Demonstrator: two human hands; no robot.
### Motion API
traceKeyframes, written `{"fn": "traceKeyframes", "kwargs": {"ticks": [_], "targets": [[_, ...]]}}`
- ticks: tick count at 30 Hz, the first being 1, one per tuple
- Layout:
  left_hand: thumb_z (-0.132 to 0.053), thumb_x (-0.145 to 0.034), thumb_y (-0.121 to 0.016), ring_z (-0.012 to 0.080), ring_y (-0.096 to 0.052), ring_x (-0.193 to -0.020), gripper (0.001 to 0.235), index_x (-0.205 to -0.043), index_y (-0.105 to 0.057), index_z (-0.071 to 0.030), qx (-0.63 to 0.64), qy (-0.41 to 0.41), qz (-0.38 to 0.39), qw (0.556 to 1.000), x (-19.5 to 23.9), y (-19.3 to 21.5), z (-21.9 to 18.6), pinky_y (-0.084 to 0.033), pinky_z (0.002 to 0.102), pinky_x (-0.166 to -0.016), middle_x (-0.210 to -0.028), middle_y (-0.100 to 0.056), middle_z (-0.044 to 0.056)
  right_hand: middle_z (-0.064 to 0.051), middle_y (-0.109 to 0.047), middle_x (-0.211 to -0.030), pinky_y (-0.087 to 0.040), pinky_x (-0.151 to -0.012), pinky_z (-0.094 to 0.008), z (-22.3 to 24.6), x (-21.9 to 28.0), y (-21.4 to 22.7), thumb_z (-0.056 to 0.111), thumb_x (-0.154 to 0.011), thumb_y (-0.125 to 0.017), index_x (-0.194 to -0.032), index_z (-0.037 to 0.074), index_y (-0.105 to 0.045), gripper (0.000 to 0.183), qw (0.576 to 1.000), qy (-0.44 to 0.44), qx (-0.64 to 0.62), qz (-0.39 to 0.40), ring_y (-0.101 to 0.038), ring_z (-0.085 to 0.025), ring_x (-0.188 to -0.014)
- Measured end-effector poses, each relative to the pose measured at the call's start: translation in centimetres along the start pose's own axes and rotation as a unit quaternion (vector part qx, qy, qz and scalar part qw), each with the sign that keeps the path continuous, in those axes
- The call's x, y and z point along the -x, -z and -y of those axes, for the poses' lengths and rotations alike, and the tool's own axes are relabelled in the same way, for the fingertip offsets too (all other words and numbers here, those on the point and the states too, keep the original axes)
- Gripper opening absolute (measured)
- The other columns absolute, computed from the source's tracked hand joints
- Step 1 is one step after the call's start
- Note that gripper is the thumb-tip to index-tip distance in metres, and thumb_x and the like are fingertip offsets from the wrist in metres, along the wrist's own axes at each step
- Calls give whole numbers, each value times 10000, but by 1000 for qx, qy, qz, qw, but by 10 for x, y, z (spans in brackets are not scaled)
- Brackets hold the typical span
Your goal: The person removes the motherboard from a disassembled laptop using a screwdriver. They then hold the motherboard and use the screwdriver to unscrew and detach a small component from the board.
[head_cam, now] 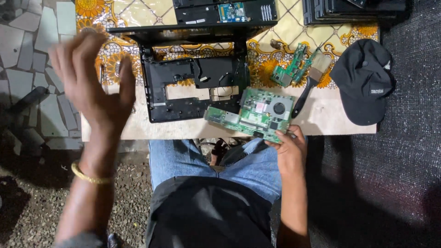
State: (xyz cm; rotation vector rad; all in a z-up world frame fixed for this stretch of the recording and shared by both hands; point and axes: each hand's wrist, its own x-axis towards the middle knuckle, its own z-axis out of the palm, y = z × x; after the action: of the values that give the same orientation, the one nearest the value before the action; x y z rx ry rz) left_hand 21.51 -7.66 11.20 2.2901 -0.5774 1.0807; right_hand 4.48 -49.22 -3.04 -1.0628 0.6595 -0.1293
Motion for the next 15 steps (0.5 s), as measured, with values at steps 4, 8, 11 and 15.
{"fn": "traceKeyframes", "kwargs": {"ticks": [4, 8, 11, 15], "targets": [[-343, -1269, -921, 452, -496, -1462, 545, -1563, -649, 25, -23, -55, 143, 988, -38, -29, 30, -462, 650, -1126, -1609, -572, 271, -32, -682, -987, -654, -671, -354, 16, 2, -9, 30, -941, -776, -1115, 130, -627, 250, 1000, 24, 3, -4, -643, -158, -908], [-600, -1250, -871, 231, -682, -1000, 470, -1197, -796, -139, -119, -101, 244, 957, -46, -60, 35, -451, 415, -966, -1062, -770, 34, -30, -730, -1128, -557, -671, -283, 5, -15, -41, 78, -981, -782, -1182, 137, -700, 225, 998, 6, 60, -10, -678, -167, -967], [-743, -1296, -798, 140, -610, -724, 639, -944, -720, -216, -144, -74, 267, 950, -42, -72, 45, -430, 370, -702, -787, -637, -58, -43, -721, -1064, -559, -712, -304, -14, -15, -76, 166, -982, -808, -1186, 112, -721, 228, 987, 7, 152, 43, -684, -186, -939], [-566, -1244, -860, 216, -661, -733, 512, -913, -737, -195, -90, -60, 267, 958, -49, -70, 49, -321, 426, -511, -792, -647, -30, -64, -759, -985, -589, -775, -283, -45, -19, -105, 168, -1000, -804, -1175, 93, -703, 215, 969, 37, 180, 165, -702, -159, -886]]}}
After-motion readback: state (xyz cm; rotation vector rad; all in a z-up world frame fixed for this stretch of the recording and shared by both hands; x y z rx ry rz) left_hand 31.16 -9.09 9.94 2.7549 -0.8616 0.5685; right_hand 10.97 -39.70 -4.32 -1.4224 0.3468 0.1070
